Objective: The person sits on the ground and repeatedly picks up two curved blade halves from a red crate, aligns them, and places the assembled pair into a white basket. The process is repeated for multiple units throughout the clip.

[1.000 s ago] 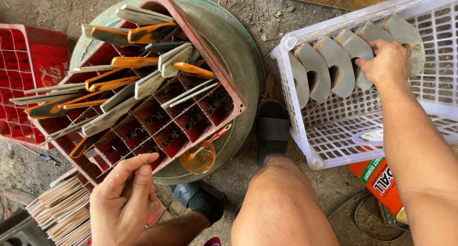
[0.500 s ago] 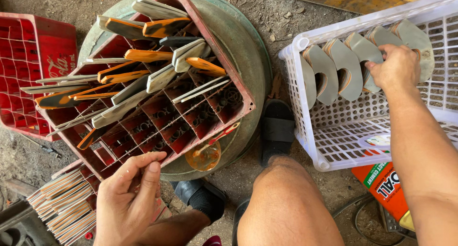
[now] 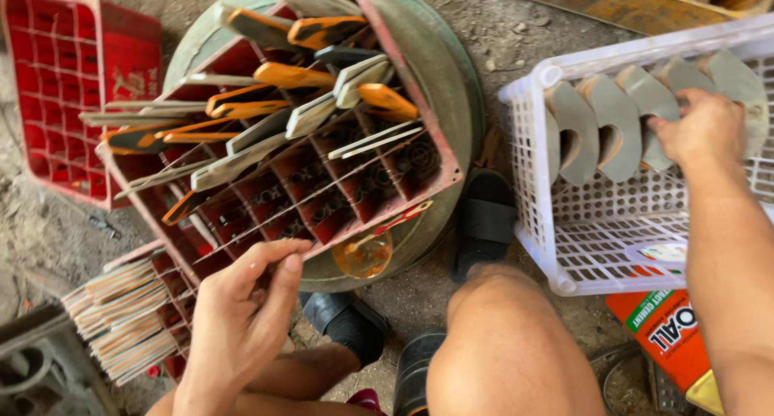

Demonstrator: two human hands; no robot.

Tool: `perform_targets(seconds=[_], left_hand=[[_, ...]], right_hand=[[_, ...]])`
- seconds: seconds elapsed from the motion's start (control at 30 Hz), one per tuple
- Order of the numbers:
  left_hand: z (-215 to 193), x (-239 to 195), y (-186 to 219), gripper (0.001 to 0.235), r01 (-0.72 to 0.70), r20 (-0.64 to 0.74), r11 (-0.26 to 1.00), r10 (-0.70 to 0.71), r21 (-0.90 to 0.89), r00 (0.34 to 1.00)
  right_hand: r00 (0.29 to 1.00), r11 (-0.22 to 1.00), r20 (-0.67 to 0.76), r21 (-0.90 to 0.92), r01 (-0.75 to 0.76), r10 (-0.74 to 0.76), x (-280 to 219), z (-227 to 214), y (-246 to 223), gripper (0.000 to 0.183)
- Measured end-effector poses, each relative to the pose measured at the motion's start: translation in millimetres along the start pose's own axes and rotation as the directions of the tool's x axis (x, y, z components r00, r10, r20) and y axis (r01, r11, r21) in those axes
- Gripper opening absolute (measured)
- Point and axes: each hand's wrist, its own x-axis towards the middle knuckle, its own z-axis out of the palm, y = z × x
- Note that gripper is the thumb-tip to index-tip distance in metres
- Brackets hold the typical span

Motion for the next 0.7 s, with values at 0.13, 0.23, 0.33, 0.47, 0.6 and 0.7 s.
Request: perform_targets(seconds=[0.13,0.23,0.33,0.47,0.6,0.7], left_hand=[[-5.1,-2.5,-6.0,0.017,-0.354,-0.055,0.934,0.357,0.054,0.933],[-8.1,-6.5,-5.4,0.017,-0.349,-0.059,0.932,0.355,0.098,0.933],[-11.6,-10.4,-4.4,0.018,-0.438,-0.047,0.886,0.45,0.151,0.892],[-21.0,-14.9,-4.9,0.029,-0.493,0.013,0.868,0.493,0.056,0.87],[-32.1,-18.9,-6.8,0.041,-0.429,0.0,0.901,0.43,0.063,0.903],[-36.5,-22.8,-10.0,0.044,-0.558,-0.214,0.83,0.549,0.023,0.808]], right_hand=[[0.993,0.991,-0.09,0.1,0.091,-0.082,11.0,-5.8,23.2,0.055],[0.978,0.879,-0.15,0.433,0.199,-0.147,22.6,-29.5,-0.7,0.036],[0.917,0.647,-0.19,0.659,0.384,-0.35,5.2,-89.5,-67.0,0.022],[0.792,0.719,-0.149,0.346,0.602,-0.592,-71.3,-195.3,-177.0,0.016],[0.717,0.736,0.167,0.194,0.649,-0.677,-105.2,-247.7,-304.5,0.033],[0.656,0.674,0.283,-0.043,0.737,-0.7,-113.2,-246.7,-360.8,0.048]])
